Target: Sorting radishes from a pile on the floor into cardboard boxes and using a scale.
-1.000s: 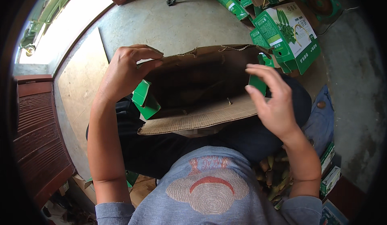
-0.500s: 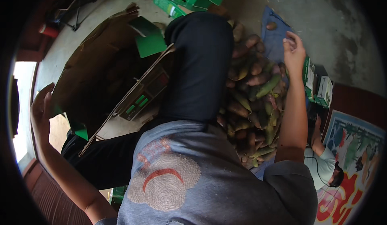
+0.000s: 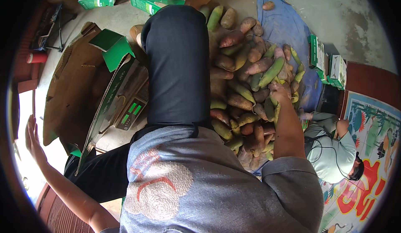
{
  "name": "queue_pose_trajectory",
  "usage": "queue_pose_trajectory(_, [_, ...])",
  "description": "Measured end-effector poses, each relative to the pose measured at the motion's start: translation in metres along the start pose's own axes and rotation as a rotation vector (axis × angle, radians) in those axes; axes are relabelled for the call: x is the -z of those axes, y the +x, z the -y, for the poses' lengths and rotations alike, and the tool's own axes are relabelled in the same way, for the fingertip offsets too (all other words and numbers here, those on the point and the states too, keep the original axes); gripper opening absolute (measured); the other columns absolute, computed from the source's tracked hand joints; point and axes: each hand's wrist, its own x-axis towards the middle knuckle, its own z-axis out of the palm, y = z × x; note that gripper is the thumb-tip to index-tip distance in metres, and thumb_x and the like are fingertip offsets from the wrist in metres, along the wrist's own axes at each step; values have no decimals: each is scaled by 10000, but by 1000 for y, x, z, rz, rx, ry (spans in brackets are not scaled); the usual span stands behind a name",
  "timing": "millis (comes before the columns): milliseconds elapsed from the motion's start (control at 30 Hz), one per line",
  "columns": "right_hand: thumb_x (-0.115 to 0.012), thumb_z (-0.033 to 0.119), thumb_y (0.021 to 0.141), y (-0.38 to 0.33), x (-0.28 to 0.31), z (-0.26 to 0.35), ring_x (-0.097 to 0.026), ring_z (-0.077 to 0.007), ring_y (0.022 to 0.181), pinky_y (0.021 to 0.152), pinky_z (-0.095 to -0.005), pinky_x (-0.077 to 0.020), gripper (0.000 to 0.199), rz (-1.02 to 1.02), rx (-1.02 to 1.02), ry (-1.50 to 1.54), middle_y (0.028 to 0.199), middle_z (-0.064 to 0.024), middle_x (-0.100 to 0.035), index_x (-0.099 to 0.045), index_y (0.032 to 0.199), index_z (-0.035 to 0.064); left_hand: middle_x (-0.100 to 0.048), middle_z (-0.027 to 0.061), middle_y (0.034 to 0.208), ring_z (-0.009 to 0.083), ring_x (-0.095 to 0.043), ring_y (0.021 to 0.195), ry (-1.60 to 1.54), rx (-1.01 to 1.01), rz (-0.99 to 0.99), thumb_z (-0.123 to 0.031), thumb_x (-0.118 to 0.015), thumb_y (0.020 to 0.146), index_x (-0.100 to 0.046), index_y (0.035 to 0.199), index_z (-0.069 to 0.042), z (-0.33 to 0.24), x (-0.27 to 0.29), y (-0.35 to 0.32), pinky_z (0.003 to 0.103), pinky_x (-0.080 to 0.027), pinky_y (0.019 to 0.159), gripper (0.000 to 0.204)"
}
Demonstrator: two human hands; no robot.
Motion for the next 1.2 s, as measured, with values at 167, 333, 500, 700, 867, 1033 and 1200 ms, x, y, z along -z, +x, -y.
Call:
queue_pose_trajectory(167, [-791,361,834,-45,-34,32,-608,-333,1242,1029,-380,-482,656,-137,-278,-452,1341,-190,-630,-568,1370,54,-569,163,1431,266,-531,1352,-103,126,-87,-409,-422,1084,-525,1422,18,-19,36,-3,447,-383,1187,555])
queue_pose_trajectory(333, [-816,421,796,-63,-21,6,-639,-391,1171,975,-465,-522,619,-32,-447,-325,1274,-215,-661,-641,1245,33,-558,174,1434,265,-524,1358,-188,193,-149,-365,-440,1087,-495,1437,41,-10,34,2,430,-392,1183,539])
queue_pose_trajectory(500, [-725,381,873,-62,-51,-34,-666,-394,1118,941,-478,-536,435,-155,-338,-311,1168,-254,-689,-710,1099,10,-583,185,1399,273,-542,1339,-181,131,-170,-323,-499,1070,-547,1403,23,-16,34,11,425,-399,1174,482])
queue_pose_trajectory(700, [-550,339,953,-32,-42,-109,-702,-440,900,814,-533,-550,422,-762,-746,81,975,-244,-725,-727,1041,-34,-599,186,1384,273,-573,1305,-254,136,-207,-278,-517,1067,-556,1389,28,-9,21,9,445,-416,1164,447])
queue_pose_trajectory(867, [-537,305,988,-34,-12,-12,-690,-445,852,769,-557,-527,395,-1200,-633,202,897,-258,-708,-671,961,-66,-653,186,1305,283,-619,1241,-233,54,-212,-350,-595,1028,-621,1330,6,-47,35,6,439,-457,1107,467])
queue_pose_trajectory(1033, [-493,255,1053,-55,86,130,-677,-331,755,698,-459,-544,369,-1200,-19,783,838,-215,-691,-588,918,-75,-698,165,1228,253,-662,1172,-229,46,-174,-354,-616,1018,-664,1276,-6,-61,21,7,400,-494,1061,436])
queue_pose_trajectory(1200, [-448,243,1092,-92,201,286,-641,-227,773,671,-329,-537,367,-822,742,1370,987,-213,-687,-565,981,-87,-735,108,1161,194,-691,1094,-309,18,-121,-251,-630,1019,-698,1221,-15,-63,21,1,317,-512,975,318])
